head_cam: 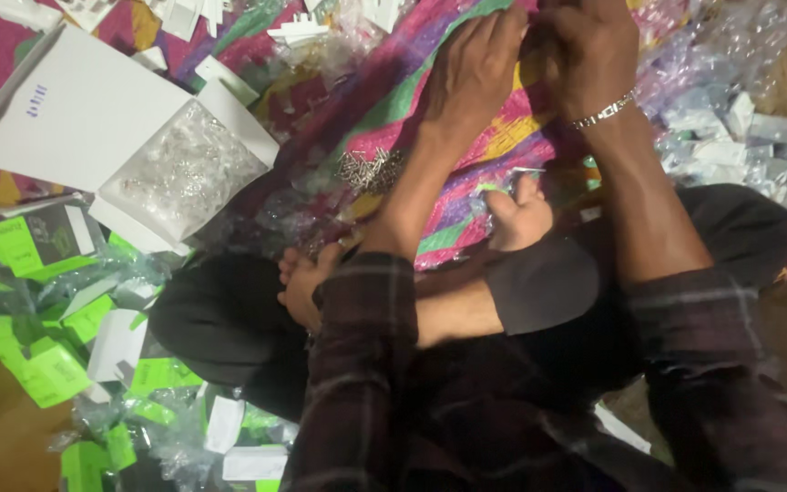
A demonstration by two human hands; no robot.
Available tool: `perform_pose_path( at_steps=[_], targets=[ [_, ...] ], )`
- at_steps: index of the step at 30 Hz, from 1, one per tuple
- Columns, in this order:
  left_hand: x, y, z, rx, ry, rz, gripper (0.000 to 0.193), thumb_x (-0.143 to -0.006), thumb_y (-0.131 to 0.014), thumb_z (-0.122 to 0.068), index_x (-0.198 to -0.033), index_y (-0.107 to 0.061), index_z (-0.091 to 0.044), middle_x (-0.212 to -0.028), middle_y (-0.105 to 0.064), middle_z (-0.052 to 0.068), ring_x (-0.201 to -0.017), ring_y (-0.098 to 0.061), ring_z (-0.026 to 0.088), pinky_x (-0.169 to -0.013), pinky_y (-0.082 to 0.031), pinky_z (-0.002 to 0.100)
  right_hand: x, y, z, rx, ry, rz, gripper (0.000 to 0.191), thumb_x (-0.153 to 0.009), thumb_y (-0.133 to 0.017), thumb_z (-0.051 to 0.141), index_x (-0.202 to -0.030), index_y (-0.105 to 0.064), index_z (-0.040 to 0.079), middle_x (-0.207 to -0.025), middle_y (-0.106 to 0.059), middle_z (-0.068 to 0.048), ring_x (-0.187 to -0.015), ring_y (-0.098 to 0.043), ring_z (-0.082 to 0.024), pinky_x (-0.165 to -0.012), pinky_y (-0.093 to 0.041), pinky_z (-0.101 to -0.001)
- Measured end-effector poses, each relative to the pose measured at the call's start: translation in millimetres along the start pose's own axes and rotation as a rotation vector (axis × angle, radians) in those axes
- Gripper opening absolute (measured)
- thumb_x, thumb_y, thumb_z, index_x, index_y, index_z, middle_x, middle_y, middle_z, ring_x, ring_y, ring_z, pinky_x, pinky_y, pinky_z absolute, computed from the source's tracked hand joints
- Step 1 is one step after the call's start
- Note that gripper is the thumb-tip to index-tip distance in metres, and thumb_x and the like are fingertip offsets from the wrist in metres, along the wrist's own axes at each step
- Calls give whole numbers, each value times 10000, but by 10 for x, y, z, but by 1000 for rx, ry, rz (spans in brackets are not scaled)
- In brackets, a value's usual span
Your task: The person sits cross-legged on a floor covered with packaged products and small parts, linking small silver metal hook pieces together by hand and placing the assembled pieces into an open white box, occasionally reaching into the box or adjusting the pile of parts beside them.
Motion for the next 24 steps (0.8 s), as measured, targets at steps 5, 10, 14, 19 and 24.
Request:
perform_pose_path(
  at_steps=[5,10,14,19,24],
  targets=[
    [-49,12,-37,-9,-7,-26,156,-978,-622,-59,-1129,-597,-31,-999,-679,103,-936,-681,295,-838,-570,400,109,-44,-145,55,32,-11,282,-789,-614,-126,-1034,-677,0,-990,-648,-182,-958,-620,-401,-833,-495,-467],
    [-138,149,-87,-253,-14,-109,66,-939,-652,-58,-964,-593,-41,-880,-611,127,-863,-631,313,-776,-531,428,189,-108,-420,76,-69,3,129,-868,-658,-69,-985,-668,-17,-852,-645,-176,-860,-638,-382,-765,-492,-441],
    [-140,382,-63,-446,-5,-158,92,-893,-655,-54,-857,-570,-52,-830,-578,131,-824,-590,324,-750,-494,464,179,-131,-494,-9,-211,17,40,-979,-685,-19,-942,-672,-26,-829,-662,-170,-717,-656,-339,-658,-487,-403],
    [-178,531,-3,-474,65,-152,58,-882,-643,-74,-878,-586,-69,-845,-580,117,-841,-594,317,-771,-510,439,20,-99,-260,-133,-124,66,74,-948,-696,16,-931,-668,-50,-809,-673,-167,-657,-658,-298,-592,-498,-375],
    [-102,686,-85,-450,-40,-168,94,-958,-654,-138,-917,-603,-70,-843,-582,121,-820,-600,315,-758,-507,423,-176,-167,-15,82,12,24,45,-877,-753,34,-865,-711,45,-778,-642,-158,-672,-623,-343,-586,-472,-416]
  ],
)
Point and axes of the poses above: each hand's wrist, its own x-axis away from the middle knuckle, its own y-axis out of the back of the hand, z = x × y, the point moved 2 cm from there along -x, towards the middle knuckle
